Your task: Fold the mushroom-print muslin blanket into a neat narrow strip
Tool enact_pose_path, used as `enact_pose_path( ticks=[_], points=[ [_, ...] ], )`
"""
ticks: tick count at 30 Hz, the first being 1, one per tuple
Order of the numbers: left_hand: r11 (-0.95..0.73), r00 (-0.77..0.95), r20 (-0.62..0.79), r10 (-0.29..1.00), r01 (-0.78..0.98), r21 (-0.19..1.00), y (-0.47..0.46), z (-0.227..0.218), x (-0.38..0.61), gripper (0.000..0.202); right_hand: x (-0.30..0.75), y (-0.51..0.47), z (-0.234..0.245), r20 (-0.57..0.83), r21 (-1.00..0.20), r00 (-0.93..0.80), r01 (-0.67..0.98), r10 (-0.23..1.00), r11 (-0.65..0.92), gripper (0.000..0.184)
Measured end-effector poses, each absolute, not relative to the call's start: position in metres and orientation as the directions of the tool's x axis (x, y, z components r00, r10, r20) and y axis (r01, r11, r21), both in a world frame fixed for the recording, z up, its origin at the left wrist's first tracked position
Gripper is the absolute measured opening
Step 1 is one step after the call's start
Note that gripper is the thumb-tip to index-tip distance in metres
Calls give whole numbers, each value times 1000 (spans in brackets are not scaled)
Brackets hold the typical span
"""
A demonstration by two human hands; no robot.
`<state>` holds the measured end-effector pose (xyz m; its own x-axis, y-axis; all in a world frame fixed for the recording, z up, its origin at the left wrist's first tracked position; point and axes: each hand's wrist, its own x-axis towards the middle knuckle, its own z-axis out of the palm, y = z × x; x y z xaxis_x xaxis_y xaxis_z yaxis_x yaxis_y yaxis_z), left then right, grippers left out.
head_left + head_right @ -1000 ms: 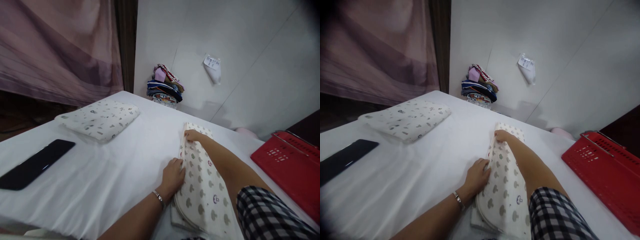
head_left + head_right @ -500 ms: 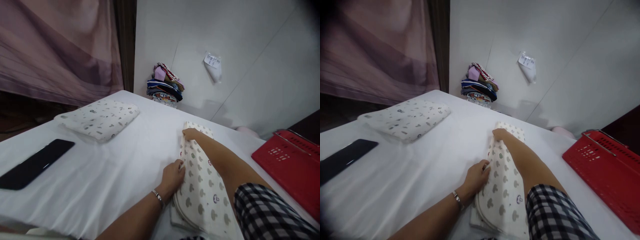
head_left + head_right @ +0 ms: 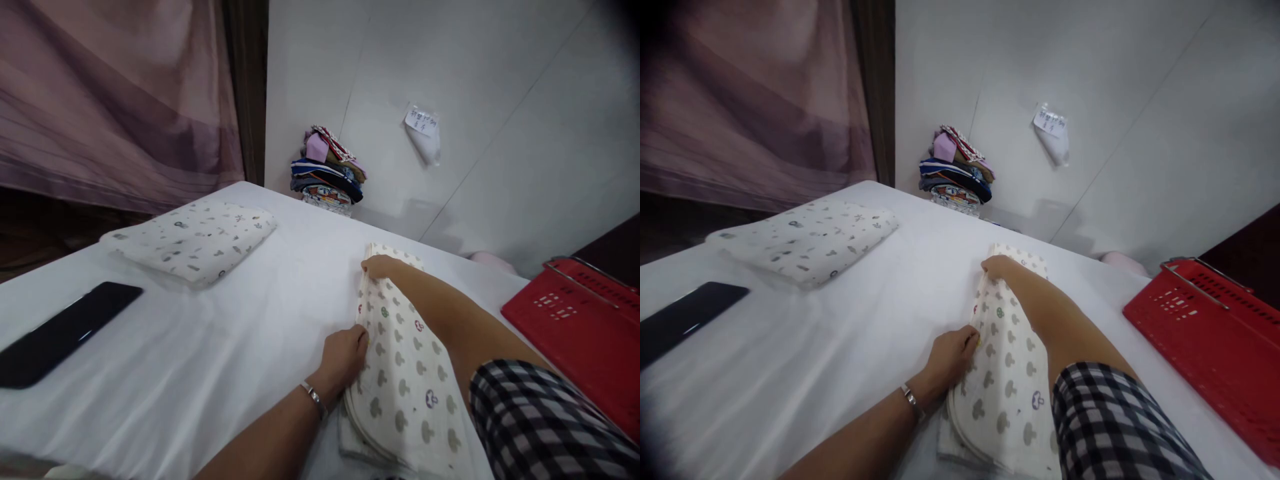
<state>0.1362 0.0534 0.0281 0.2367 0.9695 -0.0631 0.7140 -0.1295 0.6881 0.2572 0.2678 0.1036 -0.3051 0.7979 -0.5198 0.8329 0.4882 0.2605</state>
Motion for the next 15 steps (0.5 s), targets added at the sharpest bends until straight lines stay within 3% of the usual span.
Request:
enact_pose_path(
  ticks=[6, 11, 15],
  points=[
    [-122, 223, -45, 974, 680, 722, 53, 26, 136, 31, 246, 257, 115, -559, 250, -305, 825, 771, 508, 27],
    [-71, 75, 33, 997, 597, 799, 52, 25, 136, 30, 250, 262, 117, -562, 219, -285, 854, 777, 471, 26],
    [-50, 93, -6, 996, 591, 805, 55, 27, 136, 34, 257, 267, 108, -549, 195, -277, 875, 789, 443, 29]
  ],
)
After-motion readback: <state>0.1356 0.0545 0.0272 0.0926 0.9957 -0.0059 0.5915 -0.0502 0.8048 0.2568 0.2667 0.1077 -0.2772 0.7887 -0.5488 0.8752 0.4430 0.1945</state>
